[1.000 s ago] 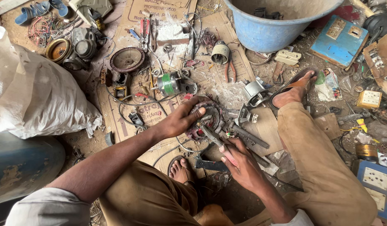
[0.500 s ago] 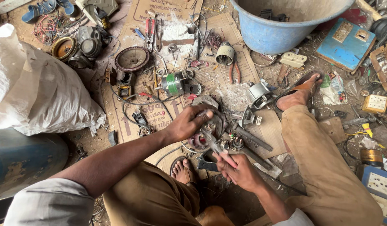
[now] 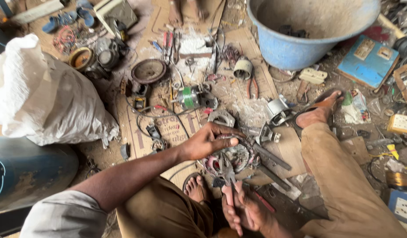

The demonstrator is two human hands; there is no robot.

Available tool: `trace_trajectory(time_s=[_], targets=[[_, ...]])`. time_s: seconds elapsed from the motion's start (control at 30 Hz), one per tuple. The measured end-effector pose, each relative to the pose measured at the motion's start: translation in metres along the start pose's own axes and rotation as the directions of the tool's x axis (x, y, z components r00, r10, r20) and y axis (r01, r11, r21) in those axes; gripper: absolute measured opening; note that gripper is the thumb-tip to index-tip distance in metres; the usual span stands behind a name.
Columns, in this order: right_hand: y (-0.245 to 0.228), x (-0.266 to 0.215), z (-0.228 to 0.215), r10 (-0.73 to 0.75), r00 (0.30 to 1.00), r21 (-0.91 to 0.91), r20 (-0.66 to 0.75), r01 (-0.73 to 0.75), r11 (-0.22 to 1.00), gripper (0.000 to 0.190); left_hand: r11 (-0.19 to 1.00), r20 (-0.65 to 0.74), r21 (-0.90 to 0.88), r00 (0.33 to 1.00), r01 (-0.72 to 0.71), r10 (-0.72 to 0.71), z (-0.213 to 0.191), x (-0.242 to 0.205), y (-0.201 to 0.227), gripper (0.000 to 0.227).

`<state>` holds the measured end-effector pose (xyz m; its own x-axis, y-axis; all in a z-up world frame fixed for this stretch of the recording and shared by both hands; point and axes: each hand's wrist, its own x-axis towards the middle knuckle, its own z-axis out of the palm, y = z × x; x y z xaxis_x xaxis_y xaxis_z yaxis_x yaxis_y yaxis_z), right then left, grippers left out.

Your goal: The person sits on the floor and uses a hammer and pliers to dismantle a motor stator. They repeatedly strike the component to loosen parts and pull out copper windings.

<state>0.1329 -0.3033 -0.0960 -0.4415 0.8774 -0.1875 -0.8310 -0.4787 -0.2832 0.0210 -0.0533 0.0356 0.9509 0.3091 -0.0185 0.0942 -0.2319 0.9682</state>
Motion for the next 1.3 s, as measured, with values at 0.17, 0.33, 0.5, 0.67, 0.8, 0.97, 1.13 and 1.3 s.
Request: trace_trajectory(time_s=[0.17, 0.33, 0.5, 0.67, 0.8, 0.97, 1.13, 1.3], targets=[[0.015, 0.005, 0.0, -0.003, 0.999, 0.18, 0.046, -0.006, 0.984, 0.047, 0.973, -0.124, -0.193, 0.981, 0.127, -0.152, 0.0, 0.002, 0.003, 0.043], [0.028, 0.013, -0.015, -0.058, 0.983, 0.208, 0.177, 0.02, 0.978, 0.044, 0.981, -0.203, -0.193, 0.978, 0.003, -0.042, -0.001, 0.003, 0.003, 0.042], [0.05, 0.043, -0.018, -0.364, 0.931, 0.359, 0.019, 0.334, 0.872, 0.052, 0.989, -0.245, -0.142, 0.969, -0.043, 0.007, -0.004, 0.011, 0.011, 0.04], [0.033, 0.04, 0.036, -0.359, 0.891, 0.552, 0.278, 0.157, 0.819, 0.046, 0.991, -0.265, -0.123, 0.964, -0.059, 0.024, -0.007, 0.017, -0.012, 0.04], [-0.013, 0.03, 0.076, -0.359, 0.732, 0.273, 0.579, 0.241, 0.931, 0.03, 0.749, -0.461, -0.649, 0.853, -0.137, -0.243, -0.014, 0.034, -0.052, 0.042], [-0.06, 0.025, 0.1, -0.237, 0.763, 0.016, 0.601, 0.286, 0.958, 0.029, 0.819, -0.478, -0.539, 0.872, -0.197, -0.105, -0.03, 0.029, -0.041, 0.044], [-0.085, -0.015, 0.061, -0.106, 0.96, -0.393, 0.26, 0.205, 0.897, 0.029, 0.96, -0.463, -0.27, 0.884, -0.07, -0.066, -0.027, 0.015, -0.04, 0.047], [-0.099, -0.059, -0.004, -0.223, 0.945, -0.737, -0.239, -0.027, 0.675, 0.03, 0.949, -0.55, -0.16, 0.774, 0.271, -0.314, -0.057, 0.001, -0.034, 0.045]])
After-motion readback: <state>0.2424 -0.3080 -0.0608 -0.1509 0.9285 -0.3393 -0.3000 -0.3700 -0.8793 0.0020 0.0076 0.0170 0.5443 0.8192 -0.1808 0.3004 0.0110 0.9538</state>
